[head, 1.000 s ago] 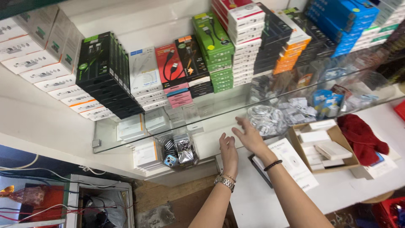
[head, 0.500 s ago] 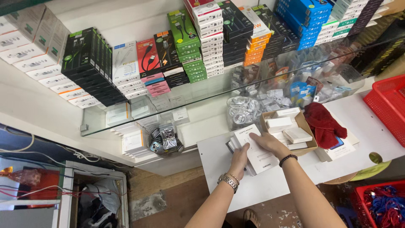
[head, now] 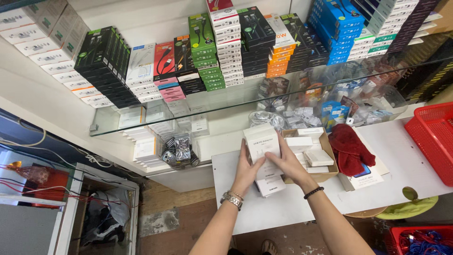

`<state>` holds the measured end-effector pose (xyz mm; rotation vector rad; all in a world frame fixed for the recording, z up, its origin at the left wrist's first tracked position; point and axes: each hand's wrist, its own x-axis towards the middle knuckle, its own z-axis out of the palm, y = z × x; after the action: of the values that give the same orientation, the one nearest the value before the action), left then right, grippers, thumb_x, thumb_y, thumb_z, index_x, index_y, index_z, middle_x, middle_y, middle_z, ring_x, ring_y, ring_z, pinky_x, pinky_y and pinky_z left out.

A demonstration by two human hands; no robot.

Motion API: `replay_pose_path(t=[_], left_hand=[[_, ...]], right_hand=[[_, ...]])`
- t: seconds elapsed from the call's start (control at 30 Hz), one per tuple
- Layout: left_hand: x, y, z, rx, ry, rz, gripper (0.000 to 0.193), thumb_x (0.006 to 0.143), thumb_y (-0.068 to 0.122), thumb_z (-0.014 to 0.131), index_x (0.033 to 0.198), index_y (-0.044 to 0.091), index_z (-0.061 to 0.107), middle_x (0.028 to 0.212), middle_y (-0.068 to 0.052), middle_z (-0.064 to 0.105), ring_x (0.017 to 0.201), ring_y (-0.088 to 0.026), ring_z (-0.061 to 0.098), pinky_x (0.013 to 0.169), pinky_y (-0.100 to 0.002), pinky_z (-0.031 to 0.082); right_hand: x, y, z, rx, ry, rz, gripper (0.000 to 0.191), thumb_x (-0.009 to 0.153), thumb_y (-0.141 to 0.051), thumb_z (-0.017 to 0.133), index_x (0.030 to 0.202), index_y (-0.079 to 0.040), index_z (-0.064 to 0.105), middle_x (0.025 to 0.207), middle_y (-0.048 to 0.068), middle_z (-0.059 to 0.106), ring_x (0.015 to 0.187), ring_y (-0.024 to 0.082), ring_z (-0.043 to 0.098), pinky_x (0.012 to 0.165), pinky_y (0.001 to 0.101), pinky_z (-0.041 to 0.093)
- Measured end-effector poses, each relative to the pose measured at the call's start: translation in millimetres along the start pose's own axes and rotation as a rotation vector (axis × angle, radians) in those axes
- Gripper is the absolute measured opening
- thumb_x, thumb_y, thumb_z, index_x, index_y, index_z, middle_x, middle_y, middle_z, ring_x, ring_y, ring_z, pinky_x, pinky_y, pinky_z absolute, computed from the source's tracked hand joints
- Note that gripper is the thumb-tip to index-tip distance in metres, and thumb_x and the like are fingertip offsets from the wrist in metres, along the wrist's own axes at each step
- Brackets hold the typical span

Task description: The person picks up white charger boxes from the glass display shelf and wipes each one with a red cloth. They stack the wiped boxes and place them one by one into an open cardboard box on the counter, continuing until the box is filled.

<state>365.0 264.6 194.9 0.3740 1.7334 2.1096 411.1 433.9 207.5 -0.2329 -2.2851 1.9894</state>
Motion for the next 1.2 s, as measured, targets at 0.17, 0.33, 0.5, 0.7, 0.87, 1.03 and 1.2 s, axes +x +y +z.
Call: replay_pose_path(t=[0.17, 0.33, 0.5, 0.7, 0.87, 1.03, 1.2], left_hand=[[-8.0, 6.3, -15.6, 0.34, -0.15, 0.158, 0.115, 0.082, 0.001, 0.077, 0.164, 0.012, -0.003, 0.168, -0.018, 0.021, 0.154, -0.029, 0.028, 0.122, -0.038, 0.031], [-17.2, -23.4, -18.2, 0.527, -0.178, 0.187, 0.12, 0.077, -0.004, 0.075, 0.161, 0.012, -0.009, 0.173, -0.019, 0.004, 0.158, -0.035, 0.011, 0.126, -0.041, 0.021], [-10.8, -33.3, -18.5, 0.531, -0.191, 0.105, 0.114, 0.086, 0.007, 0.073, 0.165, 0.013, -0.009, 0.172, -0.019, 0.013, 0.158, -0.034, 0.016, 0.126, -0.042, 0.024], [-7.9, 11.7, -55.7, 0.509, -0.106, -0.016, 0.1, 0.08, 0.025, 0.082, 0.16, 0.011, 0.024, 0.147, -0.019, 0.05, 0.14, -0.031, 0.046, 0.113, -0.042, 0.041], [-9.8, 36.5, -104.0, -0.047, 0.056, -0.388, 0.089, 0.077, 0.047, 0.078, 0.15, 0.008, 0.044, 0.134, -0.011, 0.066, 0.122, -0.024, 0.064, 0.099, -0.041, 0.051], [1.1, 16.0, -160.7, 0.03, 0.18, -0.612, 0.084, 0.08, 0.056, 0.072, 0.143, 0.003, 0.057, 0.13, -0.011, 0.068, 0.118, -0.023, 0.064, 0.096, -0.043, 0.052], [40.5, -26.8, -206.1, -0.151, 0.365, -0.49, 0.075, 0.091, 0.058, 0.061, 0.145, 0.007, 0.051, 0.129, -0.012, 0.067, 0.113, -0.022, 0.065, 0.096, -0.039, 0.049]], right_hand=[[-27.4, 11.6, 11.3, -0.065, 0.043, -0.21, 0.094, 0.085, -0.003, 0.071, 0.161, -0.006, 0.015, 0.165, 0.012, 0.021, 0.154, 0.025, 0.02, 0.122, 0.0376, 0.021], [-36.7, 59.0, 19.5, 0.044, 0.034, -0.167, 0.086, 0.085, -0.001, 0.068, 0.158, -0.005, 0.023, 0.157, 0.012, 0.032, 0.148, 0.022, 0.03, 0.118, 0.0355, 0.029], [-35.6, 82.7, 21.8, -0.025, 0.005, -0.03, 0.057, 0.094, -0.012, 0.068, 0.144, -0.002, 0.043, 0.139, 0.011, 0.058, 0.13, 0.019, 0.053, 0.108, 0.034, 0.044], [-20.0, 28.0, 16.8, -0.174, -0.103, 0.01, 0.057, 0.093, -0.031, 0.068, 0.14, -0.002, 0.051, 0.129, 0.01, 0.068, 0.12, 0.021, 0.064, 0.101, 0.0353, 0.051], [-6.5, -23.0, 64.4, -0.048, -0.142, 0.299, 0.076, 0.092, -0.053, 0.062, 0.152, -0.009, 0.046, 0.139, 0.014, 0.059, 0.129, 0.023, 0.058, 0.105, 0.035, 0.046], [4.6, -17.4, 124.4, 0.335, -0.173, 0.561, 0.074, 0.085, -0.052, 0.062, 0.147, -0.013, 0.051, 0.141, 0.007, 0.057, 0.124, 0.02, 0.055, 0.096, 0.0394, 0.053], [71.1, 17.9, 175.0, 0.374, -0.029, 0.643, 0.073, 0.087, -0.048, 0.067, 0.141, 0.0, 0.058, 0.129, 0.015, 0.065, 0.112, 0.026, 0.064, 0.088, 0.0406, 0.058]])
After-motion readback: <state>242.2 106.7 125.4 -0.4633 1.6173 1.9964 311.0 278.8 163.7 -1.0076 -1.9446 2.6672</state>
